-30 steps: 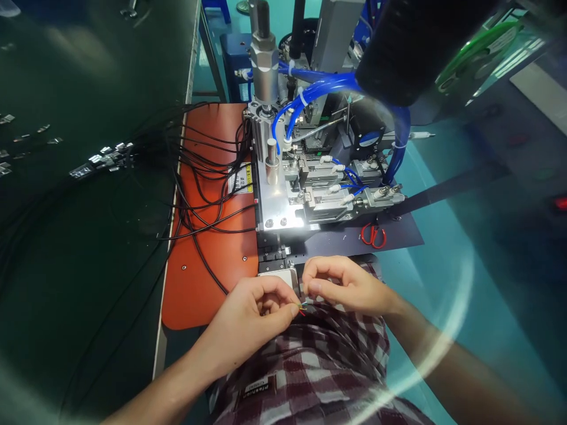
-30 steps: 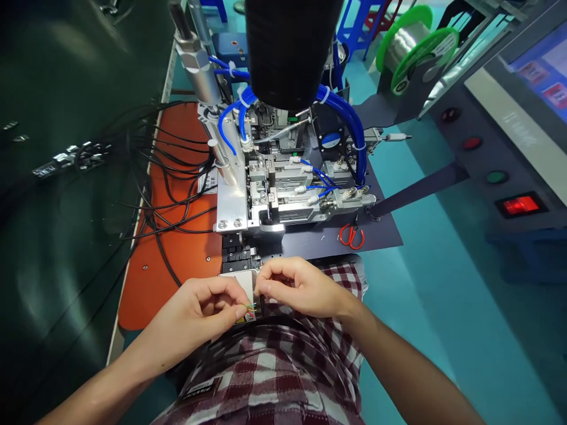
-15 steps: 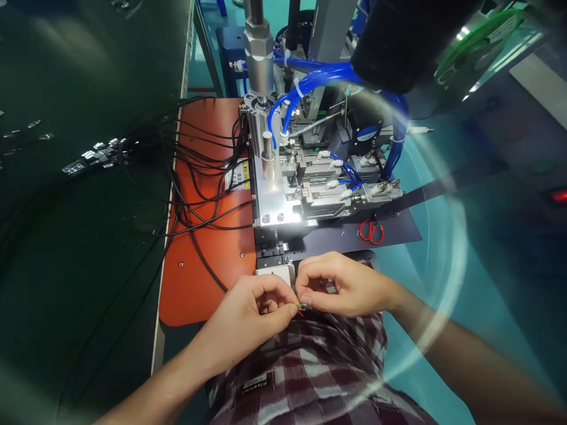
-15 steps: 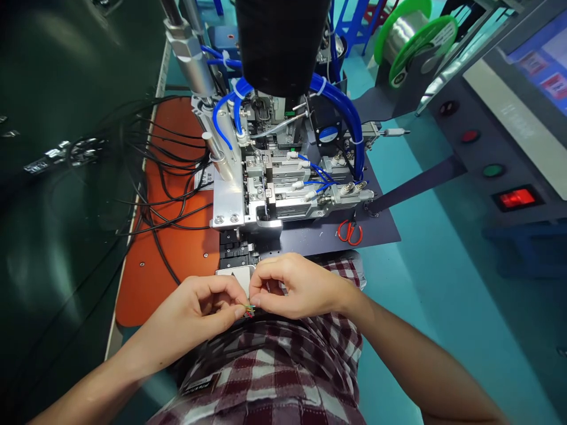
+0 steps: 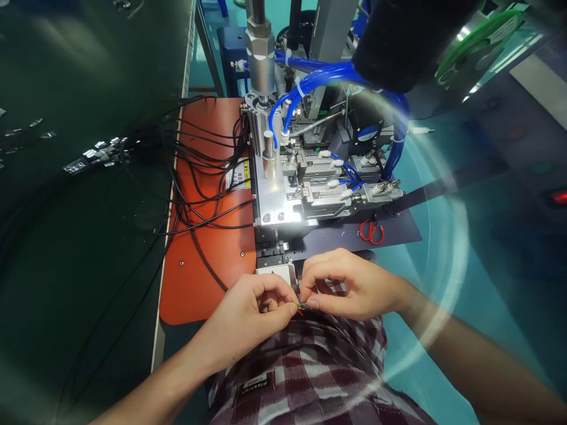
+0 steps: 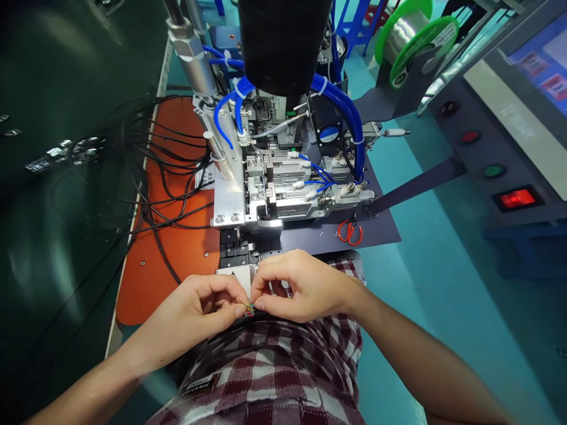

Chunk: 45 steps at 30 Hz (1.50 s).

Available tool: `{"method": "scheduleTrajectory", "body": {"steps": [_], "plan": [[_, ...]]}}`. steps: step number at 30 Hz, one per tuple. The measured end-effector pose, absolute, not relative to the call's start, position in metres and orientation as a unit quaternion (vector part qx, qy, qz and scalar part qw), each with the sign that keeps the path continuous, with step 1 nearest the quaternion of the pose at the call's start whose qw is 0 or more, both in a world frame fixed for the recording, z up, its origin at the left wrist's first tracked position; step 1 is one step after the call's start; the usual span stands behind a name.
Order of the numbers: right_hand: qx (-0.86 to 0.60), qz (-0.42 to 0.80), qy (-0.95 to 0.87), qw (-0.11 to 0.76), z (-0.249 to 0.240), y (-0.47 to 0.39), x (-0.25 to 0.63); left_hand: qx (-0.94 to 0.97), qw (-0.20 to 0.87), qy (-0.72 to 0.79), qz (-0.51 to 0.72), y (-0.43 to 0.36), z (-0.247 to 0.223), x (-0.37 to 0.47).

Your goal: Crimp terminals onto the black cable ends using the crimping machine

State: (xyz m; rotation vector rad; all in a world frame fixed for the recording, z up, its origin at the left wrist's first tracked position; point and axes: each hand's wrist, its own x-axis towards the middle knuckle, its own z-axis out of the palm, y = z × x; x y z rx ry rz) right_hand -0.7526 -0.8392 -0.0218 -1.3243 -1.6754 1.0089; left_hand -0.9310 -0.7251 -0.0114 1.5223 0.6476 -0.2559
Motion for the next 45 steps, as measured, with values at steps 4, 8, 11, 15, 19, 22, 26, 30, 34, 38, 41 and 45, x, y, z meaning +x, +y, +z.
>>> {"method": "scheduleTrajectory", "body": {"steps": [4,8,11,15,19,22,26,30,34,38,41,45], "plan": [[-0.517,0.397,-0.655,0.382,-0.021,-0.839,-0.752,0.680,0.668,0.282,-0.110,-0.726,-0.012,-0.932],[-0.513,0.400,-0.657,0.381,-0.019,-0.838,-0.753,0.684,0.665,0.280,-0.112,-0.725,-0.014,-0.933],[-0.508,0.397,-0.662,0.382,-0.020,-0.837,-0.754,0.682,0.667,0.275,-0.116,-0.724,-0.014,-0.933],[-0.505,0.393,-0.675,0.367,-0.023,-0.835,-0.753,0.682,0.668,0.273,-0.119,-0.724,-0.013,-0.933],[-0.497,0.390,-0.693,0.347,-0.024,-0.834,-0.751,0.685,0.666,0.268,-0.126,-0.723,-0.013,-0.932],[-0.498,0.378,-0.704,0.335,-0.022,-0.833,-0.751,0.687,0.663,0.266,-0.129,-0.721,-0.014,-0.932],[-0.502,0.361,-0.723,0.307,-0.016,-0.830,-0.752,0.680,0.671,0.264,-0.137,-0.720,-0.014,-0.931],[-0.541,0.363,-0.681,0.334,-0.016,-0.828,-0.754,0.646,0.683,0.321,-0.117,-0.721,-0.013,-0.930],[-0.619,0.377,-0.538,0.430,-0.026,-0.834,-0.763,0.618,0.702,0.348,-0.063,-0.722,-0.015,-0.929],[-0.628,0.395,-0.462,0.486,-0.037,-0.843,-0.779,0.604,0.715,0.350,-0.036,-0.723,-0.016,-0.930],[-0.628,0.403,-0.418,0.518,-0.039,-0.845,-0.790,0.600,0.715,0.357,-0.028,-0.723,-0.016,-0.931],[-0.640,0.401,-0.388,0.529,-0.039,-0.845,-0.798,0.602,0.713,0.359,-0.025,-0.724,-0.014,-0.931]]}}
